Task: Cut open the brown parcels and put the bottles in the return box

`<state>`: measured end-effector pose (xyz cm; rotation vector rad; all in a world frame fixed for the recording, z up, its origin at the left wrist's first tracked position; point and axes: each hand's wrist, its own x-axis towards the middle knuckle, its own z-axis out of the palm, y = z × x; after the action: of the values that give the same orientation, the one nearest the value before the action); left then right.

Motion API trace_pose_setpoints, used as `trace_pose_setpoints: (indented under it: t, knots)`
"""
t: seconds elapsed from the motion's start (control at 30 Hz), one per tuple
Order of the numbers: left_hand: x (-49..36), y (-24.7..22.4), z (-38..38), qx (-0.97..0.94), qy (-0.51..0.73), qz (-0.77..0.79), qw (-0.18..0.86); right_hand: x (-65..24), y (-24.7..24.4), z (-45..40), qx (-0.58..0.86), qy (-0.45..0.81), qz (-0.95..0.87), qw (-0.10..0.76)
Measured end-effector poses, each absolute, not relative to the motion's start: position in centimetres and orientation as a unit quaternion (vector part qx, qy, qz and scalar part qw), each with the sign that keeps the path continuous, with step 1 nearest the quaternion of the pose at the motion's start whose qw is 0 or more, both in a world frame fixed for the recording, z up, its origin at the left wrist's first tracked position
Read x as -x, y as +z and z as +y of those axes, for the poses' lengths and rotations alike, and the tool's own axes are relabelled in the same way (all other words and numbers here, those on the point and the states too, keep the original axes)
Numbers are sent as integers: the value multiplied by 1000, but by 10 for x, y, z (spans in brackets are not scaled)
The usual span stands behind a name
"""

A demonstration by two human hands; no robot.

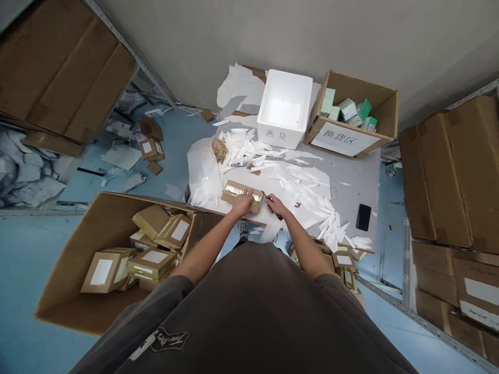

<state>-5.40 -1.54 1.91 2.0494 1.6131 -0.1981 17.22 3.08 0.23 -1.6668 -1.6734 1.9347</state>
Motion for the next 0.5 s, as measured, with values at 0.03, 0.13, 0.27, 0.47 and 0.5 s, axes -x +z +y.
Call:
trace_pose_setpoints:
  t: [0.03,0.13,0.27,0.47,0.5]
  knots:
    - [54,19,-13,-754,-73,597,262,-177,5,26,522,639,-564,20]
    - [54,19,-9,-750,-75,598,273,-182,10,18,504,608,-613,-39]
    - [54,17,-9,-744,-59,602,286,-174,9,26,505,569,-647,-58]
    - [51,14,-7,-746,-78,599,281,-181,1,38,487,541,-681,-86]
    - [51,14,-6,-746,-80,597,283,-180,1,37,491,535,-684,-79]
